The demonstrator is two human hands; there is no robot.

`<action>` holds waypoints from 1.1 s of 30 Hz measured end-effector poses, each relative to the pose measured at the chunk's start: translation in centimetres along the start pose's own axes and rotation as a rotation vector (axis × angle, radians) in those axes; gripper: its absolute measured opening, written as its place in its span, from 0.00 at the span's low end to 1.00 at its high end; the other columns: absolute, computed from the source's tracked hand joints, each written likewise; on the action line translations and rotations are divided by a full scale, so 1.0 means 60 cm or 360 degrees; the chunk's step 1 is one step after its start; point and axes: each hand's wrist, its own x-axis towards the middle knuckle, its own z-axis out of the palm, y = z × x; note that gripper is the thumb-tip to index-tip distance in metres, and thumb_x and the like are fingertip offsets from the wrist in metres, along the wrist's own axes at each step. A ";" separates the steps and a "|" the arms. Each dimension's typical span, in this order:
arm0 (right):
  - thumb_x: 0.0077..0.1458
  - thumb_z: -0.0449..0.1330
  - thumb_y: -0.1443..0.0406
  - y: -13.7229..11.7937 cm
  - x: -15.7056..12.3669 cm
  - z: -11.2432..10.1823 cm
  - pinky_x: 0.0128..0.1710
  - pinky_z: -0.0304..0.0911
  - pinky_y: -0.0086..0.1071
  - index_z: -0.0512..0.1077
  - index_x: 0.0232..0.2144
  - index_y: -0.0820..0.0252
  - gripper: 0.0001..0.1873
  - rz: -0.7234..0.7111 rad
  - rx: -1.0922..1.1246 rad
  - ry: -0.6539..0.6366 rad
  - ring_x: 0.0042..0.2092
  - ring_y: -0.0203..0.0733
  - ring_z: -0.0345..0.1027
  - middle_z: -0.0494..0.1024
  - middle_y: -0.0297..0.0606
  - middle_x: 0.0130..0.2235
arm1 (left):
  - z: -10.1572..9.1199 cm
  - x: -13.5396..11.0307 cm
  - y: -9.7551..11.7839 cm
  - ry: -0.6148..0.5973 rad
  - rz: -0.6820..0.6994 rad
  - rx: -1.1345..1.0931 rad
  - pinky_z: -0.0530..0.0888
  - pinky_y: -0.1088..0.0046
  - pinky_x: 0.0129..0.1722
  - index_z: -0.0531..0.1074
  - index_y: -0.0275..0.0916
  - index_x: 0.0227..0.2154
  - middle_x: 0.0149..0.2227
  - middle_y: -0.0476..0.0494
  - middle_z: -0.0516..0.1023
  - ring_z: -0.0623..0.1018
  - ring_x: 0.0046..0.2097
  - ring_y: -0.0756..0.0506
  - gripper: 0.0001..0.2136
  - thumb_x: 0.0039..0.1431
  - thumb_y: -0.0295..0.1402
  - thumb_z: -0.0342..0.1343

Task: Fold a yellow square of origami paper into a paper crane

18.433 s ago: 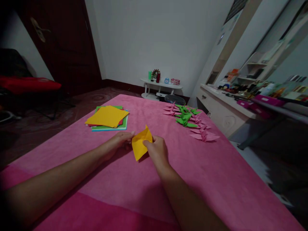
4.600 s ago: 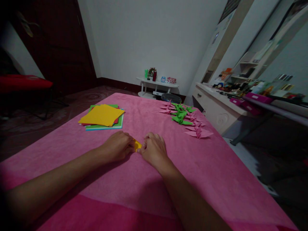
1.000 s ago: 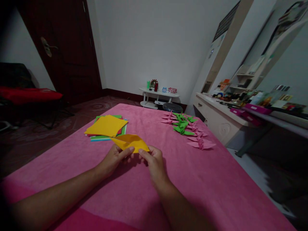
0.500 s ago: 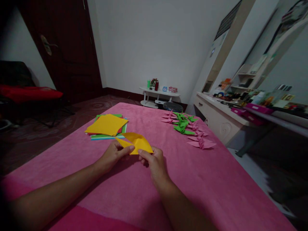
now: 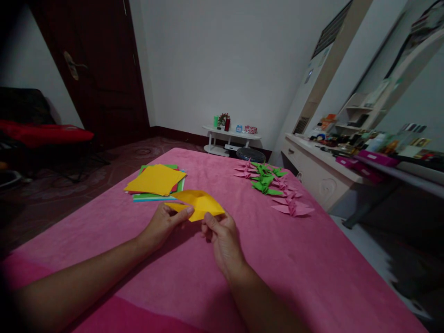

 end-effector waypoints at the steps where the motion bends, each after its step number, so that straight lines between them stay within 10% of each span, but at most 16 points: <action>1: 0.44 0.65 0.60 0.002 -0.001 0.003 0.20 0.51 0.25 0.68 0.32 0.60 0.14 0.0007 0.0023 -0.0018 0.21 0.29 0.58 0.68 0.29 0.23 | 0.002 -0.002 0.002 0.0022 0.0010 -0.0010 0.58 0.79 0.19 0.71 0.34 0.21 0.16 0.52 0.66 0.63 0.18 0.54 0.13 0.49 0.41 0.59; 21: 0.46 0.63 0.60 0.010 0.005 -0.012 0.17 0.46 0.25 0.70 0.21 0.64 0.12 0.0012 -0.0215 0.0124 0.17 0.27 0.54 0.66 0.29 0.17 | -0.025 0.010 -0.004 -0.0157 0.0110 0.0258 0.56 0.79 0.20 0.72 0.32 0.20 0.18 0.50 0.67 0.62 0.21 0.55 0.16 0.54 0.41 0.55; 27: 0.48 0.62 0.58 0.015 0.006 -0.003 0.18 0.48 0.25 0.71 0.21 0.65 0.15 -0.0021 -0.0206 0.0189 0.18 0.28 0.57 0.70 0.33 0.19 | -0.009 0.008 0.000 0.0049 -0.0015 -0.0102 0.54 0.80 0.18 0.63 0.34 0.16 0.15 0.54 0.61 0.59 0.19 0.56 0.19 0.53 0.44 0.55; 33: 0.47 0.62 0.55 0.021 -0.003 0.015 0.19 0.53 0.24 0.72 0.23 0.66 0.16 -0.0012 -0.0157 0.0248 0.20 0.29 0.60 0.72 0.35 0.22 | 0.027 0.000 -0.004 -0.0188 -0.0197 -0.0371 0.61 0.79 0.21 0.69 0.33 0.24 0.20 0.48 0.70 0.67 0.21 0.53 0.16 0.50 0.44 0.58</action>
